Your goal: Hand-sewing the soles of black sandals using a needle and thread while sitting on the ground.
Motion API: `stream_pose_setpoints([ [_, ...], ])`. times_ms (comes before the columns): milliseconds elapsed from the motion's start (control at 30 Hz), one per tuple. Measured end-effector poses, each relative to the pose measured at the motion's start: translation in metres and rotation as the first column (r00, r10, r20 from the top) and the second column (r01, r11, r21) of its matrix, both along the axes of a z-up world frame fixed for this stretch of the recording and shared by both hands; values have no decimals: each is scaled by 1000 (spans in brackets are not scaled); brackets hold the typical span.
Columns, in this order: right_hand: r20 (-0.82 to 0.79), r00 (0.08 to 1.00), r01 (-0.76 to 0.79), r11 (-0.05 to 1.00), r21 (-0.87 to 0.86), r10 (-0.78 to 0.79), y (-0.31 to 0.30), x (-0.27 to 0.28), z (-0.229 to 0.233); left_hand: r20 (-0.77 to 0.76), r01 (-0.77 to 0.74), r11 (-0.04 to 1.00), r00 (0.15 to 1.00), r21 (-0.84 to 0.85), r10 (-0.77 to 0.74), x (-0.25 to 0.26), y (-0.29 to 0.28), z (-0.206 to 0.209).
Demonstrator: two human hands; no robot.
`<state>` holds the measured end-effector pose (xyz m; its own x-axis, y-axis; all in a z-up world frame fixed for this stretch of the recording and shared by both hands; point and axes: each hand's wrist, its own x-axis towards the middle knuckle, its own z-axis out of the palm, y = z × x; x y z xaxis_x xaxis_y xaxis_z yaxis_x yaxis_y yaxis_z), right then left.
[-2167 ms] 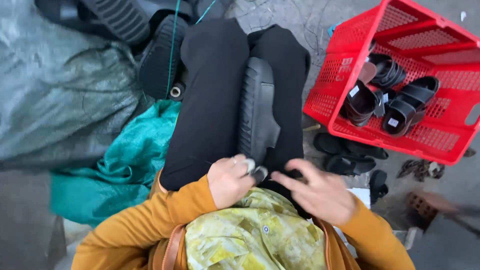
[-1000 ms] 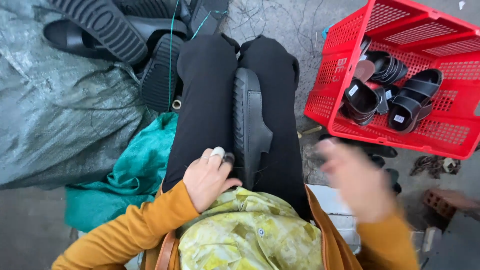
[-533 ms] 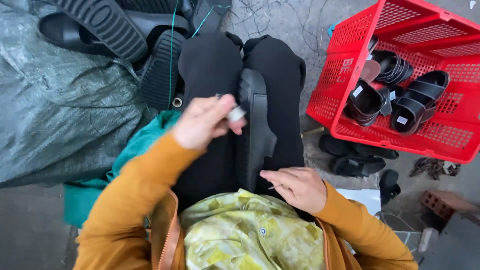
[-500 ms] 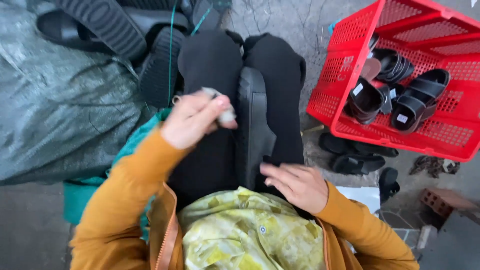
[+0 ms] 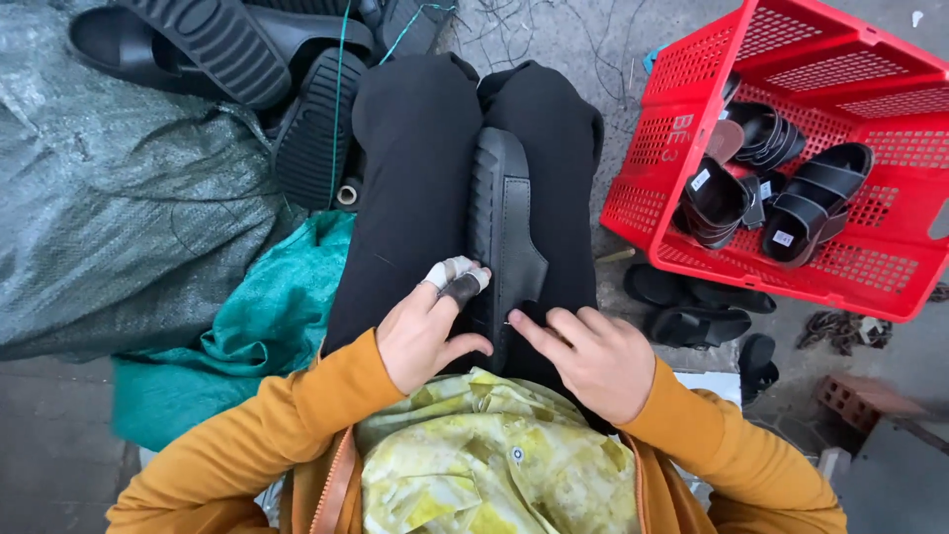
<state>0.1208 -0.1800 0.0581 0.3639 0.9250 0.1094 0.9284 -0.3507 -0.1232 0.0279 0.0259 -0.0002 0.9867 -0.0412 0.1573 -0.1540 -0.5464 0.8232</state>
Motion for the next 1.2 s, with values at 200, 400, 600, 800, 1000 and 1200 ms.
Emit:
stream_pose_setpoints([
  [200,-12,1000,-7,993,119,9,17,-14,-29,49,-65,991,996,-120,72,3,-5,-24],
  [400,-411,910,108,986,126,-47,-2,-40,-38,99,-2,995,995,-105,12,-16,-5,-14],
  [600,-516,843,267,950,159,-151,3,-39,-27,161,-75,991,985,110,57,-22,-3,4],
  [800,-436,889,253,945,208,-142,3,-39,-25,-316,-252,366,941,-896,-125,-44,-9,14],
  [1000,-224,972,-1,957,291,69,9,-22,-15,-276,-337,650,940,-681,199,-15,-2,1],
  [1200,-278,960,59,974,221,5,8,-28,-17,-268,-337,616,941,-712,205,-27,-3,-1],
])
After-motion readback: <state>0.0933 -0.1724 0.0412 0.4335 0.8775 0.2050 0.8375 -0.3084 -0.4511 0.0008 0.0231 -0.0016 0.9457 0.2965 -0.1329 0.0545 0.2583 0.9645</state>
